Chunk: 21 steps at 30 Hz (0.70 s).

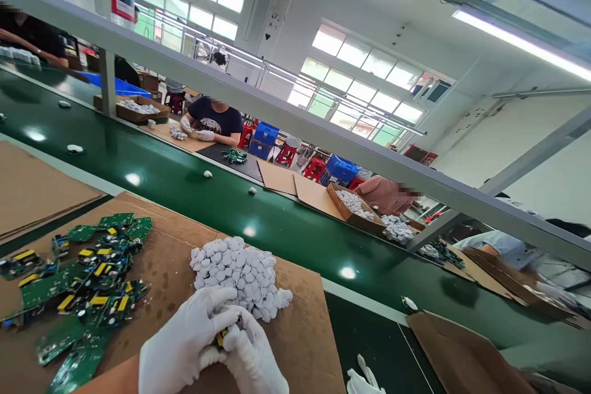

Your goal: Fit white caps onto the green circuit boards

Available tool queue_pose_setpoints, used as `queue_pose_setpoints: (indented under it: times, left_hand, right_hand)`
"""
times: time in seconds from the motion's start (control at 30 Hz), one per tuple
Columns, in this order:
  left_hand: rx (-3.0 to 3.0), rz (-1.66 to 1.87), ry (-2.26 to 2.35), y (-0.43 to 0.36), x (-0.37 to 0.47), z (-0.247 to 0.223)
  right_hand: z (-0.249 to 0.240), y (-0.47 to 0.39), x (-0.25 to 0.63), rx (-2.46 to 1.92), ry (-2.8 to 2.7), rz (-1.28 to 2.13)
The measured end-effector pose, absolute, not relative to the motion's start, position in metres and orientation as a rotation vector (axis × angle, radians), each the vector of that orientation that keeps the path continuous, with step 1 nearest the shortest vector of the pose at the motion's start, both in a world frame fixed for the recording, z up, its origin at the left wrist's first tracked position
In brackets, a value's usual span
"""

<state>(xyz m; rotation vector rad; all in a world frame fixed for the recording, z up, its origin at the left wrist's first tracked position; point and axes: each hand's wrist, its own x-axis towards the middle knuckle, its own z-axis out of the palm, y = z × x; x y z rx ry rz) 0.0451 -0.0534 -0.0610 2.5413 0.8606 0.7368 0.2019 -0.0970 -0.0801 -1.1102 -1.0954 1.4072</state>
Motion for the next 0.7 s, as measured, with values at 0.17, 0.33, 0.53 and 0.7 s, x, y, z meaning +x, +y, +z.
queue_pose_setpoints:
  times: [0.17,0.33,0.53,0.7]
  left_hand:
    - [2.612,0.749,0.776,-0.050,0.043,-0.082]
    - [2.427,0.817,0.815,-0.048,0.040,-0.089]
    - [2.062,0.735,0.759,-0.050,0.041,-0.099]
    - [1.801,0.700,0.638,-0.045,0.041,-0.112]
  right_hand:
    - [-0.095,-0.095,0.198,-1.129,-1.096,1.371]
    - [-0.108,-0.097,0.195,-1.091,-1.071,1.404]
    - [-0.105,-0.101,0.197,-1.076,-1.019,1.461]
    - [-0.102,-0.102,0.200,-1.069,-0.965,1.454]
